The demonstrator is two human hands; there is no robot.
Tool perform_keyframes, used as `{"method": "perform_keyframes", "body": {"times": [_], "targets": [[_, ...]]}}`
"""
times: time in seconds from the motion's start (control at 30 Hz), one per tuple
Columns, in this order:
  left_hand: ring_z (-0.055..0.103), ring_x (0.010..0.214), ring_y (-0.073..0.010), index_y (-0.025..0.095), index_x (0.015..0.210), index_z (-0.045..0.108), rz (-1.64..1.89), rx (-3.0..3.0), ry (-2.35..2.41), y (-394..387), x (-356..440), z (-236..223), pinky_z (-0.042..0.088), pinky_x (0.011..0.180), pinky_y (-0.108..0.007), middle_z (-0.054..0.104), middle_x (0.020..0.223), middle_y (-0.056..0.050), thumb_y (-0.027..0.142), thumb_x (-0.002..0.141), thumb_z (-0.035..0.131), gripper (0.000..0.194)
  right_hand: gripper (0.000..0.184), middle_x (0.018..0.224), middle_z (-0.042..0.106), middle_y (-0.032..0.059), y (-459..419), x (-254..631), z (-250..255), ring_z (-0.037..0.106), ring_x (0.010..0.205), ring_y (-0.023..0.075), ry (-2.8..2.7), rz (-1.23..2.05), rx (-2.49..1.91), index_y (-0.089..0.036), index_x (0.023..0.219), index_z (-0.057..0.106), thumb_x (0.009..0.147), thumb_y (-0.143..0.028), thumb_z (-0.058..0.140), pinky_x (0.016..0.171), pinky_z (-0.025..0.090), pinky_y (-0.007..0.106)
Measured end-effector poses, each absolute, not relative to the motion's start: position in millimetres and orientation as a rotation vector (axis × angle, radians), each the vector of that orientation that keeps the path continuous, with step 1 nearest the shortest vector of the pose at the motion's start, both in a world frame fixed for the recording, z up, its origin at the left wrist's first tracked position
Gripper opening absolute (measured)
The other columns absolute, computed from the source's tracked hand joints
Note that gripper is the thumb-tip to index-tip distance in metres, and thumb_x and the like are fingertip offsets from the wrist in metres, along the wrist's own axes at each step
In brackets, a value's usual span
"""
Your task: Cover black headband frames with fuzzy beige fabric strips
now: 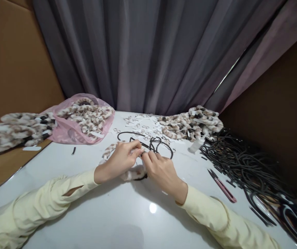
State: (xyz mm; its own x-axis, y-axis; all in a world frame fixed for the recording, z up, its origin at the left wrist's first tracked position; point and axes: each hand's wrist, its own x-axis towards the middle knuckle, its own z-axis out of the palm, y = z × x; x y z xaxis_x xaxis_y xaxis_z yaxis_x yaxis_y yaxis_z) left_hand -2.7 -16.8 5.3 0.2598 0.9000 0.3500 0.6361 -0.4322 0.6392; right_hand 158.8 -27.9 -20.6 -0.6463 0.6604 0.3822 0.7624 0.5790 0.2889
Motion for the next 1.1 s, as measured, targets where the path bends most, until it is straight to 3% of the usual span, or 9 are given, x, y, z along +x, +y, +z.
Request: {"method": "perform_keyframes", "body": {"times": [0.3, 0.47, 0.6, 0.67, 0.83, 1.1], "targets": [[0.052, 0.05, -0.0117, 0.019, 0.07, 0.053, 0.875, 1.993, 1.337, -12.4, -3.2, 1.1, 0.037, 0.055, -0.021, 0.057, 0.05, 0.006, 0.024, 0.081, 0.048, 0.013, 0.025, 0.077, 0.059, 0.0051, -21.3, 159.6, -23.2, 0.052, 0.059, 0.0147, -2.5, -0.56, -1.115, -0.016, 0.093, 0.054, 0.078, -0.001, 0.04, 0.045, 0.018, 0.026], [0.05, 0.047, -0.0115, 0.019, 0.072, 0.051, 0.819, 1.799, 1.294, -9.4, -3.2, -1.8, 0.035, 0.05, -0.019, 0.064, 0.051, 0.003, 0.029, 0.082, 0.047, 0.015, 0.034, 0.082, 0.062, 0.0038, -15.9, 159.8, -25.3, 0.051, 0.055, 0.0114, -2.439, -0.059, -1.222, -0.016, 0.094, 0.056, 0.071, 0.003, 0.039, 0.048, 0.025, 0.023], [0.047, 0.045, -0.0099, 0.019, 0.073, 0.051, 0.79, 1.726, 1.222, -7.3, -3.7, -4.9, 0.031, 0.045, -0.017, 0.067, 0.055, 0.002, 0.03, 0.082, 0.046, 0.015, 0.021, 0.061, 0.057, 0.0006, -10.8, 157.7, -22.8, 0.048, 0.051, 0.011, -2.297, 0.323, -1.228, -0.016, 0.072, 0.051, 0.079, -0.002, 0.038, 0.05, 0.029, 0.02], [0.043, 0.042, -0.0089, 0.019, 0.074, 0.05, 0.763, 1.71, 1.204, -6.6, -4.4, -6.7, 0.027, 0.043, -0.017, 0.067, 0.056, 0.002, 0.03, 0.082, 0.046, 0.015, 0.024, 0.049, 0.05, -0.0022, -9.3, 157.3, -18.8, 0.045, 0.044, 0.01, -2.218, 0.52, -1.223, -0.018, 0.064, 0.046, 0.085, -0.01, 0.04, 0.047, 0.03, 0.02], [0.032, 0.038, -0.0066, 0.018, 0.079, 0.05, 0.688, 1.7, 1.205, -7.6, -6.3, -6.3, 0.023, 0.041, -0.017, 0.068, 0.062, 0.001, 0.032, 0.083, 0.045, 0.016, 0.029, 0.031, 0.04, -0.0074, -5.2, 162.0, -9.1, 0.04, 0.026, 0.0088, -2.088, 1.163, -1.266, -0.018, 0.067, 0.05, 0.092, -0.024, 0.036, 0.037, 0.032, 0.017], [0.04, 0.046, -0.0102, 0.017, 0.101, 0.057, 0.559, 1.584, 1.238, -12.3, -6.5, 8.3, 0.026, 0.044, -0.02, 0.069, 0.071, -0.001, 0.031, 0.078, 0.049, 0.028, 0.028, 0.035, 0.047, -0.0065, -0.2, 165.6, -8.9, 0.042, 0.025, 0.0079, -2.036, 1.319, -1.304, -0.018, 0.068, 0.048, 0.092, -0.026, 0.036, 0.033, 0.03, 0.016]]}}
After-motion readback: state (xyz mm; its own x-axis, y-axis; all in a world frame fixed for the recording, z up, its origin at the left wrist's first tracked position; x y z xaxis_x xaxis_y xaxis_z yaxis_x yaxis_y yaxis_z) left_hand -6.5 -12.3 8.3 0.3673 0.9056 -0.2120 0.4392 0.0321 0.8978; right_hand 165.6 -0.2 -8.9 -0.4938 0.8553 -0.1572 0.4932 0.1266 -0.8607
